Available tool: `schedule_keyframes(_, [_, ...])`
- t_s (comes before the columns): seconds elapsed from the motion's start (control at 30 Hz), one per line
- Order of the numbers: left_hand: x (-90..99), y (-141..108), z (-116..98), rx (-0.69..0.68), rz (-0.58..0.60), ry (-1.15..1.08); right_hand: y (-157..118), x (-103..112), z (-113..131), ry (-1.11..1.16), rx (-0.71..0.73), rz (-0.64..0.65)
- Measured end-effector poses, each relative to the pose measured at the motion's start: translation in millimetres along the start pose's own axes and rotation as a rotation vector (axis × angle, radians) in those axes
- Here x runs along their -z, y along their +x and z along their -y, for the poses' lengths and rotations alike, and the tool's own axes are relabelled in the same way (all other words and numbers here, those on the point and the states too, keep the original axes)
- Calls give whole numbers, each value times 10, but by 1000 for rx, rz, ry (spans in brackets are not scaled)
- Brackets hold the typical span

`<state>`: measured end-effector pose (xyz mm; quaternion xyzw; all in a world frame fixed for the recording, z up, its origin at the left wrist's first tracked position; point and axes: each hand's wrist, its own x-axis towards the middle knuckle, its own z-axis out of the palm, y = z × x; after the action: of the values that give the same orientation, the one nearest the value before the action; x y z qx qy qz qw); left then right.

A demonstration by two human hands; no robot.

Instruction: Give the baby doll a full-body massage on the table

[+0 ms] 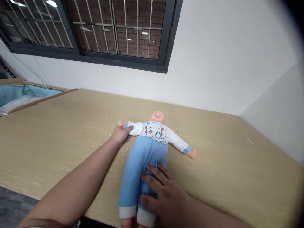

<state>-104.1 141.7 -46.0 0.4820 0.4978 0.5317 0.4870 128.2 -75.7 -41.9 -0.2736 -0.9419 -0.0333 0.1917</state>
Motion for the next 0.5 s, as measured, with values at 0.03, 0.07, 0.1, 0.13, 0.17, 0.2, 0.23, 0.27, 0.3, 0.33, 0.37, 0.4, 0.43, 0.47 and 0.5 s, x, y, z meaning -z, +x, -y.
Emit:
schedule_keyframes(0.03, [1, -1, -1, -2, 11, -6, 8, 27, 1, -1, 4, -6])
schedule_keyframes(0.07, [5, -3, -3, -5, 26, -8, 19, 69, 0, 3, 10, -10])
schedule_keyframes(0.1, [12, -7, -9, -14, 36, 9, 31, 121, -4, 14, 16, -19])
schedule_keyframes(0.13, [20, -13, -18, -29, 30, 58, 42, 178, -12, 36, 23, -36])
schedule_keyframes(0.17, [29, -22, -32, -50, 18, 140, 50, 233, -22, 70, 25, -71])
schedule_keyframes(0.2, [36, -34, -49, -76, 9, 245, 53, 279, -37, 113, 22, -116])
schedule_keyframes(0.23, [40, -48, -70, -106, 10, 355, 48, 313, -57, 160, 15, -171])
schedule_keyframes(0.27, [40, -64, -93, -136, 20, 459, 38, 333, -83, 204, -5, -224])
schedule_keyframes(0.3, [35, -79, -115, -164, 39, 549, 22, 337, -115, 249, -35, -277])
schedule_keyframes(0.33, [26, -95, -137, -188, 60, 626, 3, 328, -153, 290, -73, -323])
schedule_keyframes(0.37, [13, -108, -157, -209, 79, 699, -15, 311, -197, 325, -120, -364])
schedule_keyframes(0.4, [-2, -120, -175, -226, 89, 773, -29, 289, -244, 355, -172, -397])
schedule_keyframes(0.43, [-18, -130, -193, -236, 95, 849, -36, 266, -293, 381, -226, -420])
schedule_keyframes(0.47, [-33, -138, -210, -241, 102, 922, -36, 245, -341, 400, -268, -435])
schedule_keyframes(0.5, [-47, -145, -227, -241, 112, 985, -28, 228, -385, 412, -300, -445])
